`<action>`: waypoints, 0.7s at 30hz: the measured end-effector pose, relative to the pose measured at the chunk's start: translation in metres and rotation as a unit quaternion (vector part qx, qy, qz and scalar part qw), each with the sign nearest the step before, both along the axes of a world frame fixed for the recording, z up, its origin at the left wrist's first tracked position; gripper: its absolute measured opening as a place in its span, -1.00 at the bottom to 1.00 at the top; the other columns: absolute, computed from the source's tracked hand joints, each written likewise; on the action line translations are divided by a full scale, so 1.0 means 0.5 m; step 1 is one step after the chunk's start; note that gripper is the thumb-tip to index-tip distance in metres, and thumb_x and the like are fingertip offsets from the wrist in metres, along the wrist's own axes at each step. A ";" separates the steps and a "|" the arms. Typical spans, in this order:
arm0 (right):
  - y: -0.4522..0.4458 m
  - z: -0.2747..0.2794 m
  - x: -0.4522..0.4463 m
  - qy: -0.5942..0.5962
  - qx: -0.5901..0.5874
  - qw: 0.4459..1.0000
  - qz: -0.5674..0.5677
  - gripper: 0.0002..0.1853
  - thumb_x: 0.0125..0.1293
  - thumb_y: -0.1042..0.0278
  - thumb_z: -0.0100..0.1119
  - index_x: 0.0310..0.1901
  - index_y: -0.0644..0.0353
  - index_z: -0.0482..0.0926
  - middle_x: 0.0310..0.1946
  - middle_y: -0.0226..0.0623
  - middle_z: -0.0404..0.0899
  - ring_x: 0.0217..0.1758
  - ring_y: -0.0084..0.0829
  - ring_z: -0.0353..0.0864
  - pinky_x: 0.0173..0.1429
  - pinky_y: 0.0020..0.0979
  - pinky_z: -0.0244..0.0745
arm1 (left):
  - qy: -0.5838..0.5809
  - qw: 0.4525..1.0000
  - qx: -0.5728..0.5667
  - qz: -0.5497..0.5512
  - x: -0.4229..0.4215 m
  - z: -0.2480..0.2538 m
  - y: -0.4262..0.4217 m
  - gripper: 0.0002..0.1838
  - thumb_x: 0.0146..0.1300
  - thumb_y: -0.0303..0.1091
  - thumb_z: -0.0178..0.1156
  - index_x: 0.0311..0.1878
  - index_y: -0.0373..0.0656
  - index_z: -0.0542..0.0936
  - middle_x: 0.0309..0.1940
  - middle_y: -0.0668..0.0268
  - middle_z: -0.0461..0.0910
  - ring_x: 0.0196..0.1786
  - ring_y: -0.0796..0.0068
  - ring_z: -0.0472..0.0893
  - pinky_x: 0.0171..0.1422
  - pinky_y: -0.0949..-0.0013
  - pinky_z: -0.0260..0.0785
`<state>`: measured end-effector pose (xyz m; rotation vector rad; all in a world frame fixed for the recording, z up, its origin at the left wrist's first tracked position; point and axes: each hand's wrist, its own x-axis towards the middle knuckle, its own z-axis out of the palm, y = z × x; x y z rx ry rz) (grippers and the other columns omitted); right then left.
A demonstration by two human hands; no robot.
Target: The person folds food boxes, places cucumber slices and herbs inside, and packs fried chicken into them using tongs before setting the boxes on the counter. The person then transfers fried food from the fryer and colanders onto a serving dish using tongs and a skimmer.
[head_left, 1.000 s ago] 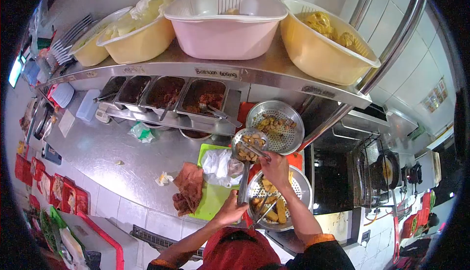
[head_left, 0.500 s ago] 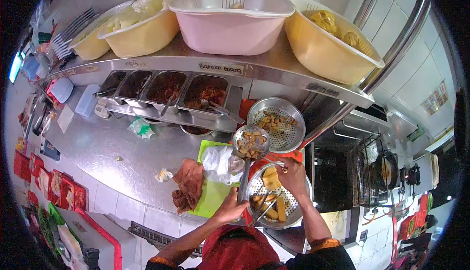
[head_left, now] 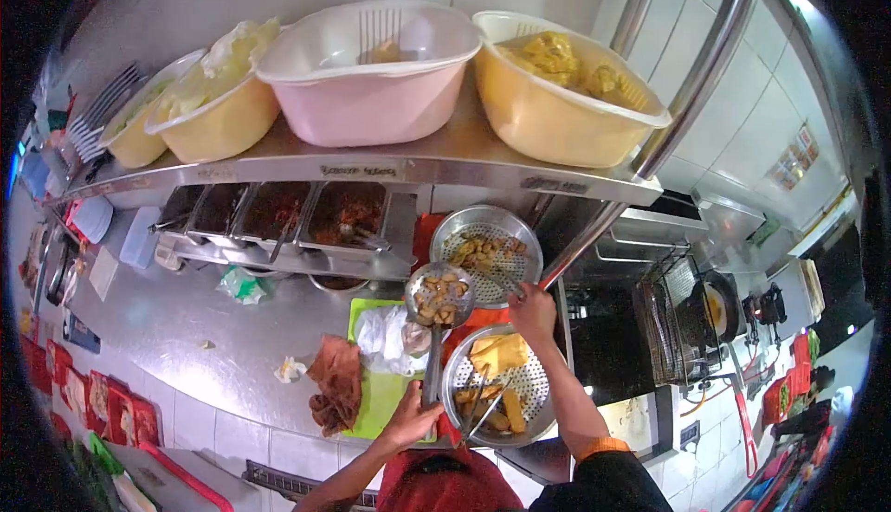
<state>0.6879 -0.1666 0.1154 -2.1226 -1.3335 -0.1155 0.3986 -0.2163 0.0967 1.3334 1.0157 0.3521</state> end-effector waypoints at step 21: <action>0.088 -0.101 0.035 0.017 0.013 1.000 0.001 -0.80 0.03 0.29 0.23 -0.36 0.23 0.62 -0.54 0.00 0.57 -0.45 -0.06 0.60 -0.37 -0.22 0.49 | 0.014 0.991 -0.049 -0.123 -0.086 0.134 -0.039 -0.58 0.21 -0.39 0.11 0.06 -0.22 0.18 -0.53 0.36 0.38 -0.57 0.63 0.39 -0.50 0.48 0.28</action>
